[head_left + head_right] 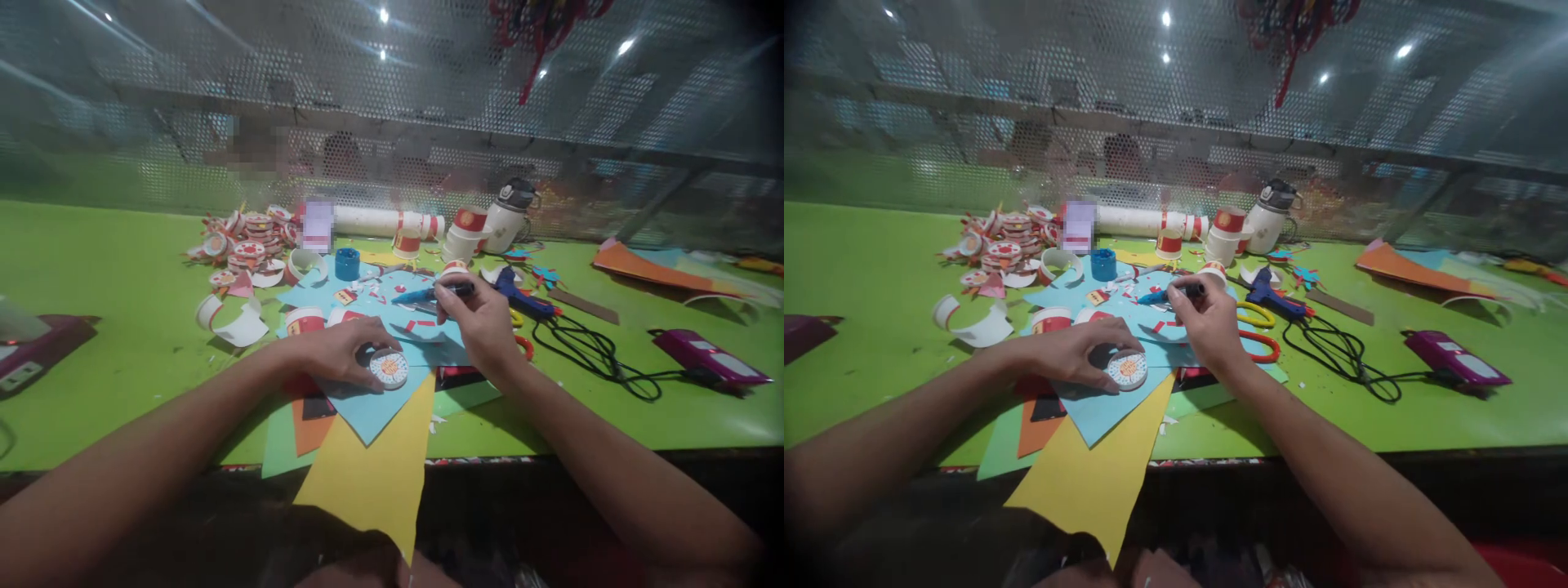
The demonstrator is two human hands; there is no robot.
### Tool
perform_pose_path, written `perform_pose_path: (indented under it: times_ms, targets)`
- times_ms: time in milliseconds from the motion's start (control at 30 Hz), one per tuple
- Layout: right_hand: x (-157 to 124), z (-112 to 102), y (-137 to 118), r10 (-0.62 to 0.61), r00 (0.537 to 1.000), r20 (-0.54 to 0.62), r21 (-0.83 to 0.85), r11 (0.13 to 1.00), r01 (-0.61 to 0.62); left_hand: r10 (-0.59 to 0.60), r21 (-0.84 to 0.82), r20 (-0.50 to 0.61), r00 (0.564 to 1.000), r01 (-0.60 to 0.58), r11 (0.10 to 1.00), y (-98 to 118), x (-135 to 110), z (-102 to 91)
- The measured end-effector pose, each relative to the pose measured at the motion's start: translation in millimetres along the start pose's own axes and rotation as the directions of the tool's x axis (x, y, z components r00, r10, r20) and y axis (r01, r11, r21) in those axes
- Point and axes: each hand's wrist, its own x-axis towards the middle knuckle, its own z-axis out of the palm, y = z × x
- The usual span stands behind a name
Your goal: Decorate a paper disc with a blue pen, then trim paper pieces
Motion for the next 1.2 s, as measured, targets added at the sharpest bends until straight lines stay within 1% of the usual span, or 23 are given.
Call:
perform_pose_path:
  times_ms: [167, 267, 367, 467, 567, 700, 833, 900, 1000, 1100, 1200]
  targets:
    - [-3, 2, -3, -0.053, 0.998, -0.029, -0.031, 0.998, 0.052, 0.019, -0.002, -0.039, 0.999, -0.019, 1.000, -2, 0, 3.5]
    - [1, 2, -7, -0.077, 0.996, -0.050, -0.053, 0.996, 0.074, -0.017, -0.004, -0.062, 0.998, 0.017, 1.000, -5, 1, 6.0]
    - [15, 6, -20, -0.080, 0.996, -0.024, -0.076, 0.994, 0.078, -0.045, 0.002, -0.077, 0.996, 0.046, 0.999, -6, 2, 8.4]
    - [41, 19, -27, -0.063, 0.998, 0.018, -0.100, 0.993, 0.064, -0.029, -0.005, -0.098, 0.995, 0.029, 1.000, -6, 2, 9.7]
    - [74, 44, -17, 0.003, 1.000, 0.027, -0.109, 0.994, 0.000, -0.008, -0.002, -0.105, 0.994, 0.008, 1.000, -5, 2, 9.3]
    - [114, 81, 11, 0.158, 0.987, 0.028, -0.150, 0.977, -0.152, -0.025, 0.022, -0.089, 0.996, 0.027, 0.999, -5, 2, 7.7]
    - [140, 103, 26, 0.265, 0.963, 0.039, -0.207, 0.945, -0.252, -0.033, 0.039, -0.079, 0.996, 0.036, 0.999, -5, 3, 7.6]
    - [147, 110, 29, 0.308, 0.950, 0.045, -0.238, 0.927, -0.289, -0.042, 0.046, -0.074, 0.996, 0.045, 0.998, -6, 3, 7.9]
    - [150, 118, 35, 0.356, 0.933, 0.052, -0.278, 0.903, -0.329, -0.036, 0.042, -0.073, 0.997, 0.039, 0.998, -6, 4, 8.4]
    - [146, 125, 41, 0.390, 0.918, 0.077, -0.293, 0.888, -0.353, -0.031, 0.049, -0.072, 0.997, 0.034, 0.998, -6, 5, 8.8]
    - [139, 123, 43, 0.415, 0.904, 0.105, -0.297, 0.880, -0.370, -0.027, 0.068, -0.072, 0.997, 0.032, 0.997, -6, 5, 9.0]
